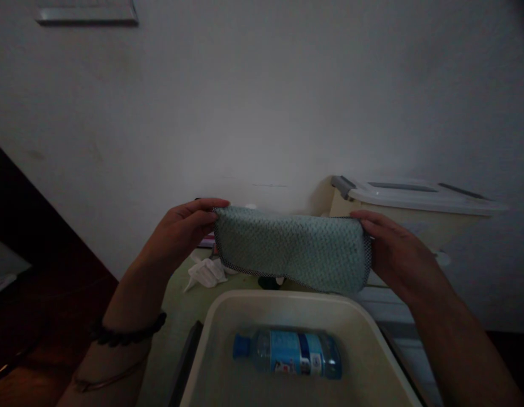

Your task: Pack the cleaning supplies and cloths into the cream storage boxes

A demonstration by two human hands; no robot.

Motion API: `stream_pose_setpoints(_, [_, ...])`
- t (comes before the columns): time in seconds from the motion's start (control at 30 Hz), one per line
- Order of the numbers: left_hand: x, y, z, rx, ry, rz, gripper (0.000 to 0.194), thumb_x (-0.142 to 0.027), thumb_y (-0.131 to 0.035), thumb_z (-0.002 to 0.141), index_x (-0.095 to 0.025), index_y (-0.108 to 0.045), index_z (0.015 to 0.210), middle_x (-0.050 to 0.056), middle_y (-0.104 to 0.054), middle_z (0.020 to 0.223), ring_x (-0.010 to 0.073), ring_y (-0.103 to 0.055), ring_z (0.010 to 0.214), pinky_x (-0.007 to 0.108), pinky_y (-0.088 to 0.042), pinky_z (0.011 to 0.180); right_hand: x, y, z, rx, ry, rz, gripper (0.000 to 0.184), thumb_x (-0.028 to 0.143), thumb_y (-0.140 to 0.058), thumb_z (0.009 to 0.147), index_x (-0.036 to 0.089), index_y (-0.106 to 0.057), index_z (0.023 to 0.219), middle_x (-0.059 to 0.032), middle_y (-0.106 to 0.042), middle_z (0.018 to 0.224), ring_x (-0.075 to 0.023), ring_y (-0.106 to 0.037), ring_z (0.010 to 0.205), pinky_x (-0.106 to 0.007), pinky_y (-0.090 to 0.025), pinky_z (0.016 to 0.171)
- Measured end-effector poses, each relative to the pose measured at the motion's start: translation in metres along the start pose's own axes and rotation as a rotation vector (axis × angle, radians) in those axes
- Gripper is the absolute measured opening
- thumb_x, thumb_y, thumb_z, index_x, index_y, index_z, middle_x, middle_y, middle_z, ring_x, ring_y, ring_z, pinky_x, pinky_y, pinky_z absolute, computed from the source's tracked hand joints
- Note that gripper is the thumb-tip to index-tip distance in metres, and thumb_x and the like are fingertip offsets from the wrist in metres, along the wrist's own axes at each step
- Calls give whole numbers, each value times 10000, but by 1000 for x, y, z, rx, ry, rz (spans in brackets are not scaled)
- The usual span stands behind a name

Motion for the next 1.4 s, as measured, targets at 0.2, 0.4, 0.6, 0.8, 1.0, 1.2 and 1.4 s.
stream_pose_setpoints(0.2, [-6,3,-4,30,-35,190,294,-163,-754,635,-219,-726,921,19,-713,906,136,-633,789,212,-514,681,10,-15,-9,215,140,-395,664,272,-777,614,305,-542,1235,-9,-644,1089,-175,-623,908,-271,-521,754])
stream_pose_setpoints(0.4, [-19,-1,-9,-8,-129,472,259,-244,-750,673,-209,-714,927,8,-721,856,146,-642,774,227,-524,684,35,-19,-20,115,408,-962,317,373,-617,771,223,-663,1046,-46,-685,949,-203,-619,771,-329,-498,708])
stream_pose_setpoints(0.6, [-27,-2,-10,-17,-209,583,165,-288,-684,733,-163,-690,841,22,-692,883,142,-623,783,229,-501,710,50,-14,-20,56,544,-957,199,416,-622,768,219,-646,760,-32,-604,773,-181,-560,681,-293,-458,582])
stream_pose_setpoints(0.8, [-27,-4,-9,2,-252,551,157,-274,-623,775,-155,-633,875,18,-651,834,134,-587,776,229,-483,701,36,-3,-9,51,311,-694,296,493,-642,726,224,-541,652,3,-520,609,-153,-491,551,-261,-423,456])
stream_pose_setpoints(1.0, [-16,-12,-7,84,-161,347,128,-295,-586,807,-176,-572,850,-13,-599,737,114,-546,666,221,-474,613,25,1,-7,5,189,-549,371,542,-651,714,219,-495,618,40,-452,564,-113,-434,519,-213,-387,428])
stream_pose_setpoints(1.2, [-4,-5,-5,26,-31,211,156,-291,-640,769,-220,-539,864,-38,-563,648,97,-509,547,179,-414,476,11,2,-8,-29,36,-306,284,508,-669,724,235,-594,734,9,-575,668,-146,-534,583,-226,-462,464])
stream_pose_setpoints(1.4, [5,-6,-2,55,77,19,68,-187,-616,728,-211,-580,781,-30,-548,659,88,-512,530,178,-419,455,7,-3,-7,-5,65,-303,329,572,-532,797,270,-654,846,-19,-657,745,-196,-619,646,-275,-505,511])
Point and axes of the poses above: each hand's wrist, its own z-axis towards the middle knuckle, its own y-axis out of the back of the hand, x = y × z, the point moved 9 cm from there along z, towards the middle knuckle
